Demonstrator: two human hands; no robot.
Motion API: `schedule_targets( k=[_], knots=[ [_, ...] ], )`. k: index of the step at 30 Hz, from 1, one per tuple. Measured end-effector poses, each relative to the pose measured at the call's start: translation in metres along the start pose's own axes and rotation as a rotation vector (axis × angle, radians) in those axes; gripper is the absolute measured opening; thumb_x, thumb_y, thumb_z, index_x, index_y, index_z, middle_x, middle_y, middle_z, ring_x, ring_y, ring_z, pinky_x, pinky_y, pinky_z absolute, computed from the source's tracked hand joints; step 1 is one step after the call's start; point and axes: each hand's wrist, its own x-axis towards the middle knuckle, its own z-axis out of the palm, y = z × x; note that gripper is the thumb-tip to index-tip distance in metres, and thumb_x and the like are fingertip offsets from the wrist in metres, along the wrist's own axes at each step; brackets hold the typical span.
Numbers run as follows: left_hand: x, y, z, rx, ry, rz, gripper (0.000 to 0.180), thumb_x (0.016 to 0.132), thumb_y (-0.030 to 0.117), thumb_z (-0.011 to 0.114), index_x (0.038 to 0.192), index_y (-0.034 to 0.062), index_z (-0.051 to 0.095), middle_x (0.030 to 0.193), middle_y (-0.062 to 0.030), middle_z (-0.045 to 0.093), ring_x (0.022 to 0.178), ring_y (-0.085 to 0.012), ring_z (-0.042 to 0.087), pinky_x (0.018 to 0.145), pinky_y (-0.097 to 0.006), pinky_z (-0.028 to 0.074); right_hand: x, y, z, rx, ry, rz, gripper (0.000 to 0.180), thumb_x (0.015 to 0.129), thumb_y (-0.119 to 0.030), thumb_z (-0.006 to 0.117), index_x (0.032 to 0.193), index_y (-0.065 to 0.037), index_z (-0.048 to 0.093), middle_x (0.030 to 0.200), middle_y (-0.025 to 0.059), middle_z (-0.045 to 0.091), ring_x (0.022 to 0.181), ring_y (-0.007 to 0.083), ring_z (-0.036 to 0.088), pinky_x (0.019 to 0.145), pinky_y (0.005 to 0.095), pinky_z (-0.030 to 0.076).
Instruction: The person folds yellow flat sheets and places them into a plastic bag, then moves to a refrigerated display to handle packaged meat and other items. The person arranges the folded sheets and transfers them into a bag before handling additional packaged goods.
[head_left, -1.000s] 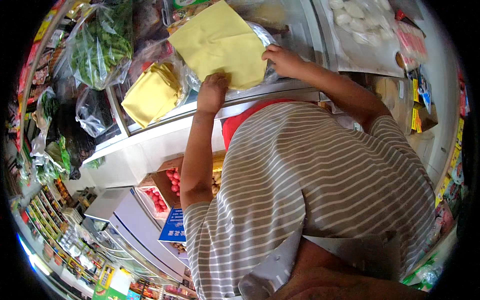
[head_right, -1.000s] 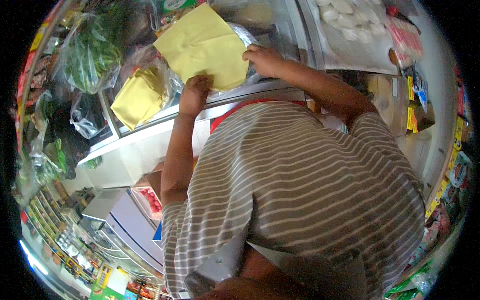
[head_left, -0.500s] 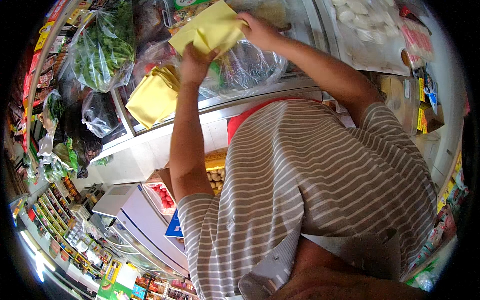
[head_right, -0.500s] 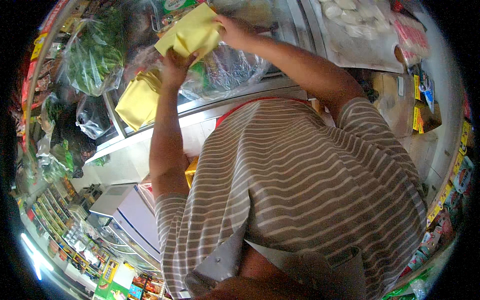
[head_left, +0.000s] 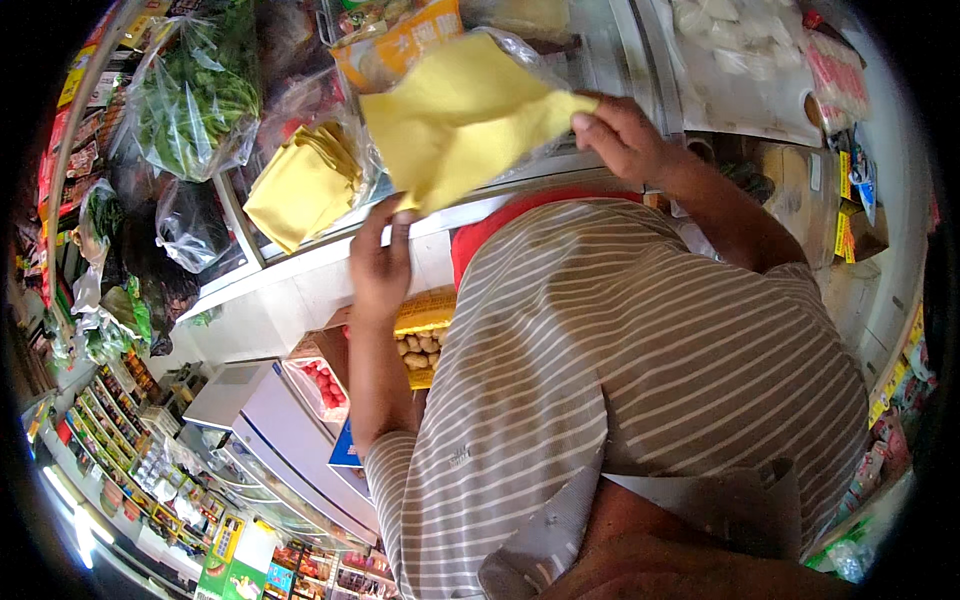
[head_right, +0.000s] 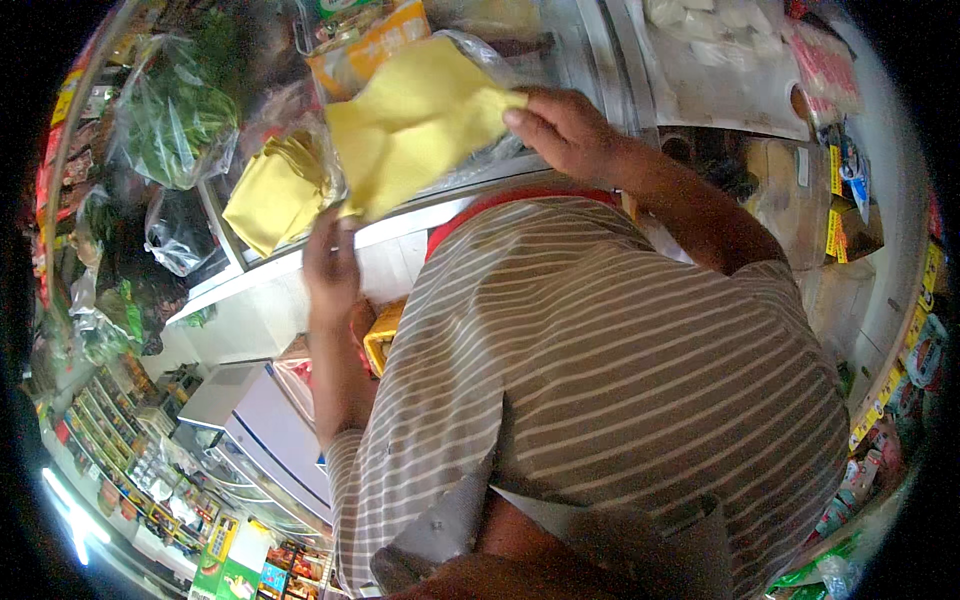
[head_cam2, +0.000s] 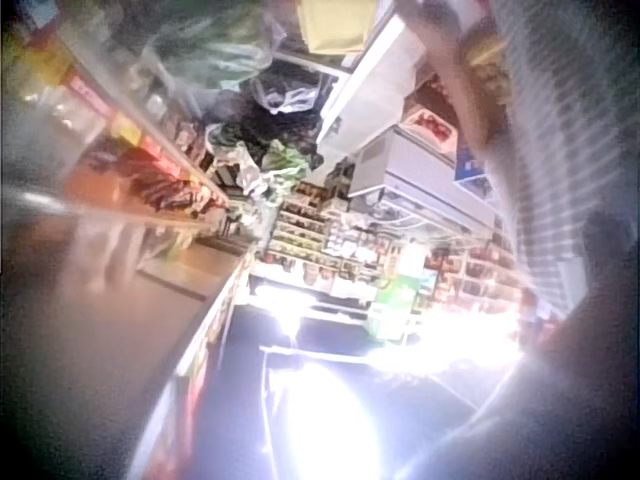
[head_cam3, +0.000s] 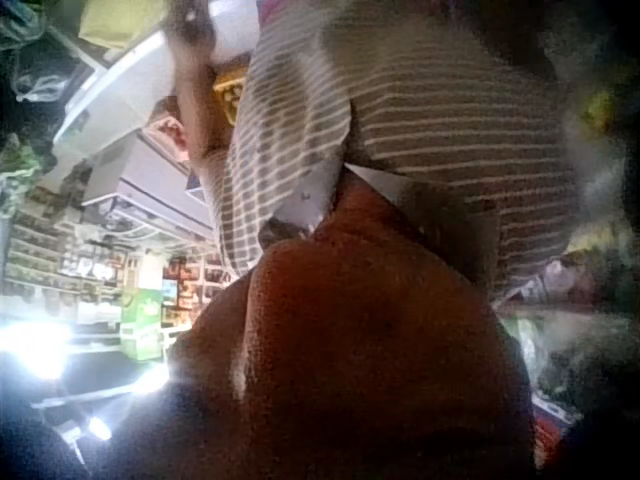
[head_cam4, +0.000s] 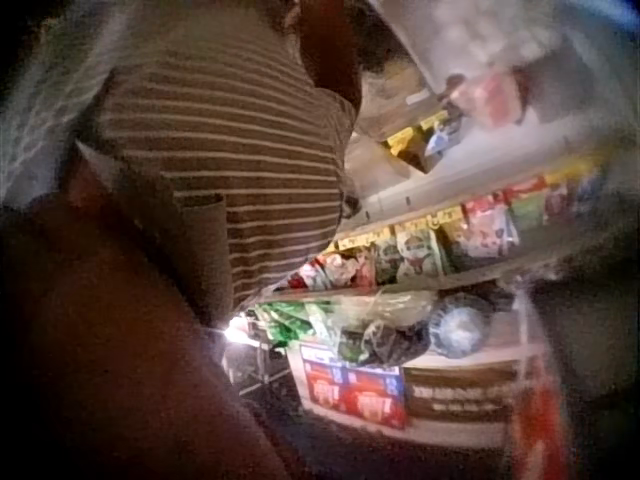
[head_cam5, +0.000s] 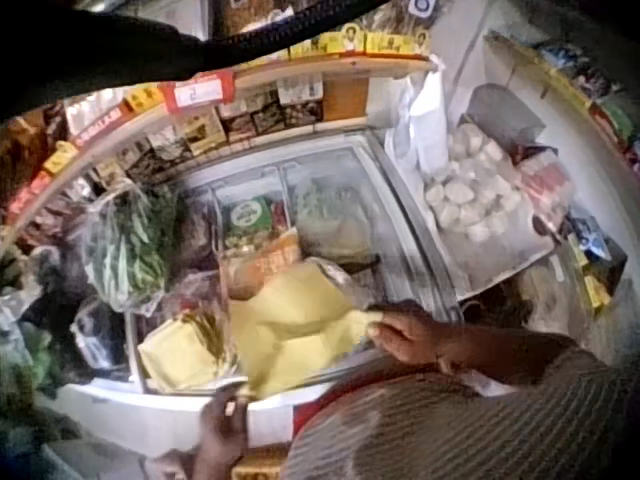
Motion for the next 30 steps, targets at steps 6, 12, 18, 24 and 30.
schedule_targets(
  k=[6, 12, 18, 24, 30],
  knots=[
    [0.034, -0.072, 0.074, -0.072, -0.077, -0.303, 0.033, 0.107, 0.029, 0.046, 0.103, -0.0013, 0.059, 0.082, -0.0160, 0.062, 0.078, -0.0267, 0.062, 0.072, -0.037, 0.049, 0.029, 0.092, 0.049, -0.299, 0.093, -0.025, 0.030, 0.100, -0.029, 0.055, 0.093, -0.001, 0.061, 0.075, 0.0180, 0.061, 0.069, 0.0354, 0.062, 0.065, 0.0446, 0.048],
    [0.081, -0.121, 0.084, 0.136, 0.164, -0.076, 0.026, 0.099, 0.027, 0.057, 0.104, 0.0009, 0.059, 0.084, -0.0235, 0.066, 0.075, -0.0433, 0.063, 0.069, -0.048, 0.050, 0.097, 0.107, 0.059, -0.535, 0.048, 0.203, 0.034, 0.098, -0.034, 0.049, 0.093, -0.002, 0.062, 0.085, 0.0214, 0.067, 0.078, 0.0406, 0.066, 0.070, 0.0520, 0.050],
    [0.088, -0.138, 0.084, 0.280, 0.115, -0.273, 0.036, 0.087, 0.026, 0.074, 0.111, 0.0024, 0.061, 0.095, -0.0189, 0.070, 0.085, -0.0339, 0.069, 0.074, -0.043, 0.053, 0.105, 0.120, 0.066, -0.662, 0.099, 0.194, 0.029, 0.095, -0.027, 0.050, 0.094, -0.002, 0.064, 0.084, 0.0226, 0.068, 0.077, 0.0436, 0.066, 0.073, 0.0562, 0.052],
    [0.087, -0.132, 0.084, 0.285, 0.174, -0.335, 0.062, 0.077, 0.033, 0.084, 0.122, 0.0016, 0.055, 0.093, -0.0162, 0.073, 0.080, -0.0306, 0.070, 0.074, -0.040, 0.055, 0.101, 0.129, 0.057, -0.767, -0.035, 0.256, 0.028, 0.095, -0.026, 0.052, 0.098, 0.000, 0.061, 0.083, 0.0246, 0.066, 0.078, 0.0427, 0.067, 0.072, 0.0568, 0.052],
    [0.097, -0.171, 0.092, 0.251, 0.245, -0.378, 0.038, 0.076, 0.020, 0.082, 0.103, 0.0021, 0.063, 0.090, -0.0168, 0.068, 0.084, -0.0351, 0.067, 0.075, -0.043, 0.053, 0.105, 0.080, 0.073, -0.774, 0.066, 0.108, 0.037, 0.092, -0.027, 0.060, 0.124, -0.008, 0.056, 0.122, 0.0177, 0.061, 0.100, 0.0377, 0.066, 0.081, 0.0510, 0.054]
  ],
)
